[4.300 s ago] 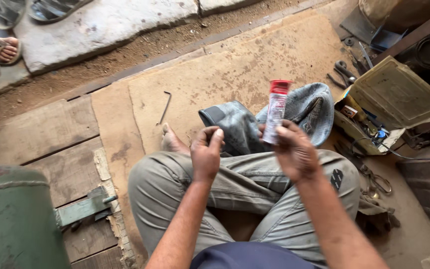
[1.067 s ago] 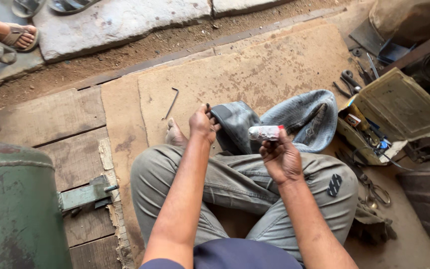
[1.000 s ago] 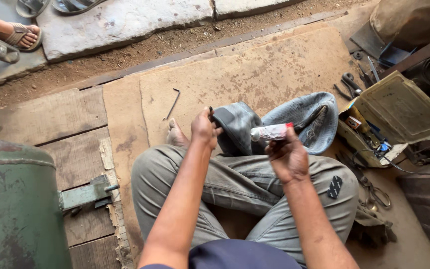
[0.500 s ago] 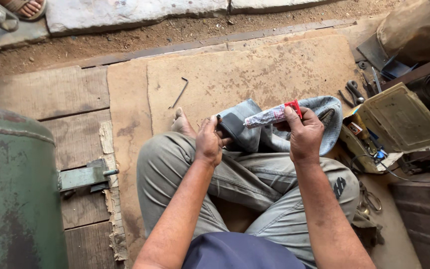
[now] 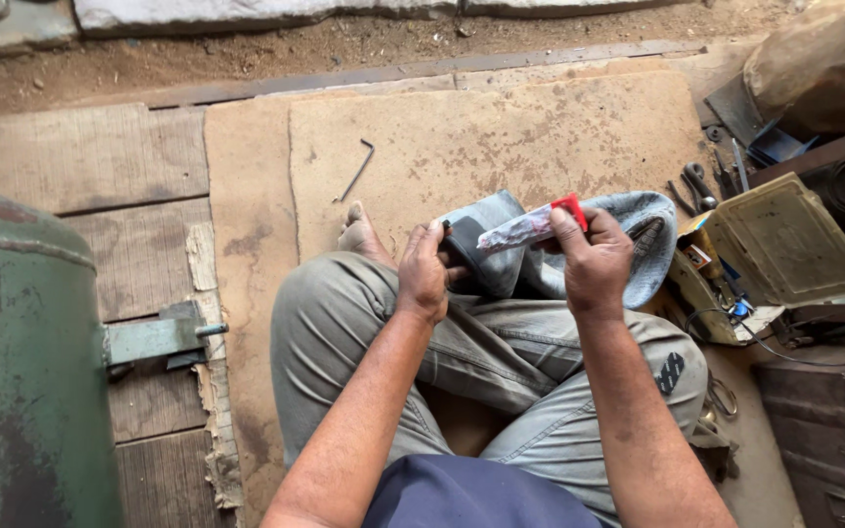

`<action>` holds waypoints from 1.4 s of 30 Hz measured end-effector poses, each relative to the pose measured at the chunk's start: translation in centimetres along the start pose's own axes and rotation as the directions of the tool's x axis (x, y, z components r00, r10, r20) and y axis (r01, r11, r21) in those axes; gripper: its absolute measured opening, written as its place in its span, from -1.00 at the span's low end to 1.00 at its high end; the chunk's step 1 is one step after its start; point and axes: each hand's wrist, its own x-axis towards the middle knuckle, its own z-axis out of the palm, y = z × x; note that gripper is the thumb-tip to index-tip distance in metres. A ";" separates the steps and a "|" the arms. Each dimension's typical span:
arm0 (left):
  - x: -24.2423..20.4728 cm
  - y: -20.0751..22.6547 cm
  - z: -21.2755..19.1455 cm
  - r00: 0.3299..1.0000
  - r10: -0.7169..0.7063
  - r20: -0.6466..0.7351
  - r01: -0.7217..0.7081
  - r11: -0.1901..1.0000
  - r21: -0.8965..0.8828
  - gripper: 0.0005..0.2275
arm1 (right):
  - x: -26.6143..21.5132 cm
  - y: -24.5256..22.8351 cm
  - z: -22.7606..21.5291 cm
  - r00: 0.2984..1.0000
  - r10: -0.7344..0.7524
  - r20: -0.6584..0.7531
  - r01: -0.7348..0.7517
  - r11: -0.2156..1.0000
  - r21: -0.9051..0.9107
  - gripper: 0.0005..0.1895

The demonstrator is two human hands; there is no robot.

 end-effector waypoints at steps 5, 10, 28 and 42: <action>-0.7 0.7 0.5 1.000 -0.007 0.013 0.006 0.999 0.036 -0.78 | -0.1 -0.6 0.4 1.000 0.011 0.005 -0.010 0.993 -0.118 -0.87; -0.5 0.6 0.3 1.000 0.011 -0.003 -0.010 0.999 0.041 -0.79 | 0.1 -0.3 0.5 0.999 -0.013 0.029 0.014 0.999 -0.035 -0.89; -0.4 0.6 0.3 1.000 0.011 -0.016 -0.010 0.999 0.047 -0.80 | 0.9 -0.3 1.0 1.000 -0.009 0.000 0.009 0.999 -0.052 -0.88; 0.1 -0.1 0.0 0.999 0.027 -0.040 -0.024 0.997 0.078 -0.80 | 1.0 -1.1 1.4 0.999 -0.047 -0.007 0.046 0.997 -0.065 -0.91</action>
